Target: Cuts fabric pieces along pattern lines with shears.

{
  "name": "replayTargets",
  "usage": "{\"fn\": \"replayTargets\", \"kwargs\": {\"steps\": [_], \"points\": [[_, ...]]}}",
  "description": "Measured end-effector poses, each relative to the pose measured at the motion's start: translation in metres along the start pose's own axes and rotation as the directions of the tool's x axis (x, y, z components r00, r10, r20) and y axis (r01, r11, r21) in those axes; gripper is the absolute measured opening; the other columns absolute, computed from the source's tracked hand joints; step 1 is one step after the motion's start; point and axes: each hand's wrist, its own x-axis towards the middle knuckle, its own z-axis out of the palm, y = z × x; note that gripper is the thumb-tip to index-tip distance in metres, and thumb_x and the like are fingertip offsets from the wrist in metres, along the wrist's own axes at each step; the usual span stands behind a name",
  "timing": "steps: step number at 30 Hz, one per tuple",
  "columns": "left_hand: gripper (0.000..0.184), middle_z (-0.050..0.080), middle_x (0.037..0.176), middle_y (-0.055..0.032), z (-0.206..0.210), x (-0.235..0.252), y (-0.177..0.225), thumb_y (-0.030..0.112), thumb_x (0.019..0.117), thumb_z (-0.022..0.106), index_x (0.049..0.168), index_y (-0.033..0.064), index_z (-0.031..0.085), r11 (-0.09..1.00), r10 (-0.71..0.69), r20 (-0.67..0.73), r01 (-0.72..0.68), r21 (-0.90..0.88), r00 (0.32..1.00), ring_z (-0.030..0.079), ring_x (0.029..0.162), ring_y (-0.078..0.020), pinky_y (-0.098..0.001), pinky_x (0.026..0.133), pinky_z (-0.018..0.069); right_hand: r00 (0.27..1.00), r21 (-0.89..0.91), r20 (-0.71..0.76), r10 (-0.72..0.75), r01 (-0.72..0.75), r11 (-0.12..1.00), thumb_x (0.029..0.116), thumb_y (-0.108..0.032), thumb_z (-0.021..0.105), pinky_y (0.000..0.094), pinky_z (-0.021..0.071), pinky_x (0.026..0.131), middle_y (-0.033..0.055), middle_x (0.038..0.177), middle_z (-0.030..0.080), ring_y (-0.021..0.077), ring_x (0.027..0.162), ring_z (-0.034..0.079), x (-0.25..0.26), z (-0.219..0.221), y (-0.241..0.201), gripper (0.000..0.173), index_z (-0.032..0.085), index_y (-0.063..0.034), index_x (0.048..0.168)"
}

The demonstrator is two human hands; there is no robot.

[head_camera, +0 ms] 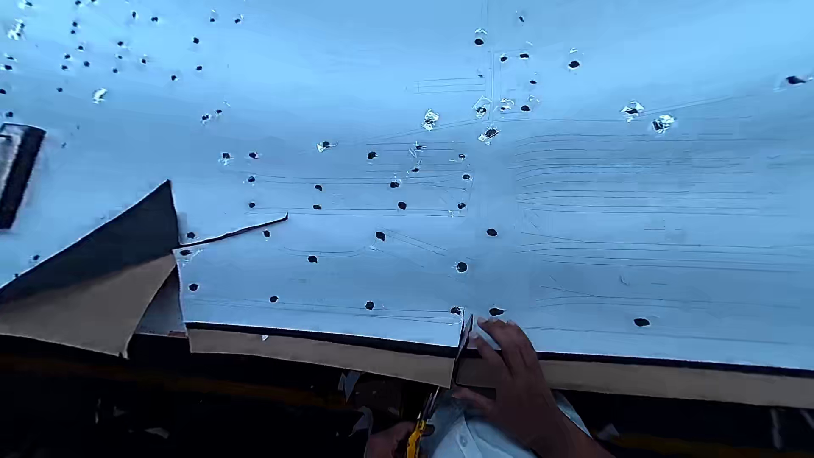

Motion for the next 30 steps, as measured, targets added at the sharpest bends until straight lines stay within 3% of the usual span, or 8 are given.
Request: {"fn": "replayTargets", "kwargs": {"steps": [4, 7, 10, 12, 16, 22, 26, 30], "points": [[0.028, 0.074, 0.080, -0.0045, 0.009, 0.007, 0.003, 0.011, 0.0806, 0.072, 0.106, 0.0004, 0.076, 1.000, 0.005, -0.043, -0.005, -0.008, 0.999, 0.065, 0.064, -0.0057, -0.0250, 0.061, 0.0558, 0.997, -0.100, 0.068, 0.040, -0.034, 0.994, 0.0858, -0.067, 0.067, 0.0540, 0.0318, 0.119, 0.0159, 0.152, 0.049, 0.0332, 0.145, 0.042, -0.008, 0.004, 0.008, 0.084, 0.046, -0.0143, 0.148], [0.029, 0.074, 0.082, -0.0032, 0.014, 0.012, 0.010, 0.012, 0.0791, 0.073, 0.106, 0.0019, 0.077, 1.000, -0.002, -0.074, 0.001, -0.002, 0.997, 0.065, 0.064, -0.0045, -0.0242, 0.061, 0.0557, 0.992, -0.142, 0.116, 0.040, -0.023, 0.990, 0.0788, -0.050, 0.079, 0.0583, 0.0327, 0.117, 0.0145, 0.151, 0.051, 0.0363, 0.142, 0.044, -0.010, 0.006, 0.013, 0.081, 0.051, -0.0146, 0.146], [0.028, 0.075, 0.082, -0.0007, 0.019, 0.014, 0.018, 0.013, 0.0774, 0.073, 0.103, 0.0043, 0.077, 0.999, -0.047, -0.100, 0.047, -0.002, 0.994, 0.065, 0.063, -0.0029, -0.0233, 0.059, 0.0554, 0.987, -0.158, 0.156, 0.024, 0.001, 0.987, 0.0750, -0.033, 0.080, 0.0614, 0.0322, 0.115, 0.0102, 0.150, 0.053, 0.0341, 0.142, 0.045, -0.012, 0.005, 0.015, 0.076, 0.053, -0.0172, 0.144], [0.027, 0.075, 0.083, -0.0005, 0.021, 0.014, 0.021, 0.014, 0.0779, 0.072, 0.103, 0.0046, 0.077, 0.998, -0.056, -0.106, 0.056, -0.009, 0.993, 0.066, 0.064, -0.0029, -0.0230, 0.059, 0.0561, 0.987, -0.173, 0.162, 0.016, 0.012, 0.985, 0.0777, -0.029, 0.077, 0.0612, 0.0306, 0.115, 0.0090, 0.150, 0.052, 0.0334, 0.142, 0.044, -0.014, 0.007, 0.017, 0.070, 0.055, -0.0199, 0.144], [0.025, 0.077, 0.085, 0.0005, 0.027, 0.013, 0.024, 0.014, 0.0769, 0.072, 0.099, 0.0049, 0.077, 0.998, -0.056, -0.153, 0.054, -0.018, 0.987, 0.066, 0.063, -0.0004, -0.0202, 0.058, 0.0550, 0.987, -0.167, 0.159, -0.009, 0.036, 0.985, 0.0924, -0.034, 0.063, 0.0617, 0.0264, 0.116, 0.0069, 0.153, 0.050, 0.0315, 0.145, 0.041, -0.019, 0.010, 0.019, 0.052, 0.056, -0.0244, 0.143], [0.023, 0.075, 0.080, 0.0015, 0.029, 0.017, 0.021, 0.018, 0.0770, 0.071, 0.095, 0.0063, 0.078, 1.000, 0.000, -0.215, 0.006, 0.028, 0.977, 0.064, 0.061, 0.0014, -0.0183, 0.056, 0.0537, 0.985, -0.102, 0.168, -0.042, 0.060, 0.993, 0.1012, -0.040, 0.047, 0.0599, 0.0198, 0.120, 0.0036, 0.155, 0.050, 0.0282, 0.150, 0.035, -0.023, 0.006, 0.021, 0.046, 0.058, -0.0248, 0.143], [0.023, 0.077, 0.085, 0.0017, 0.028, 0.018, 0.018, 0.017, 0.0775, 0.071, 0.097, 0.0067, 0.078, 1.000, -0.002, -0.182, -0.001, -0.017, 0.983, 0.066, 0.064, 0.0019, -0.0175, 0.058, 0.0549, 0.986, -0.097, 0.159, -0.048, 0.064, 0.993, 0.1031, -0.035, 0.047, 0.0595, 0.0191, 0.121, 0.0043, 0.155, 0.050, 0.0274, 0.150, 0.035, -0.025, 0.005, 0.022, 0.042, 0.060, -0.0221, 0.141], [0.024, 0.076, 0.084, 0.0012, 0.023, 0.010, 0.020, 0.014, 0.0769, 0.072, 0.099, 0.0059, 0.078, 0.999, -0.035, -0.148, 0.034, -0.010, 0.988, 0.065, 0.063, 0.0013, -0.0180, 0.058, 0.0542, 0.988, -0.074, 0.145, -0.044, 0.056, 0.996, 0.1013, -0.030, 0.052, 0.0592, 0.0248, 0.120, 0.0059, 0.149, 0.056, 0.0277, 0.146, 0.042, -0.024, 0.002, 0.022, 0.038, 0.064, -0.0183, 0.136]]}}
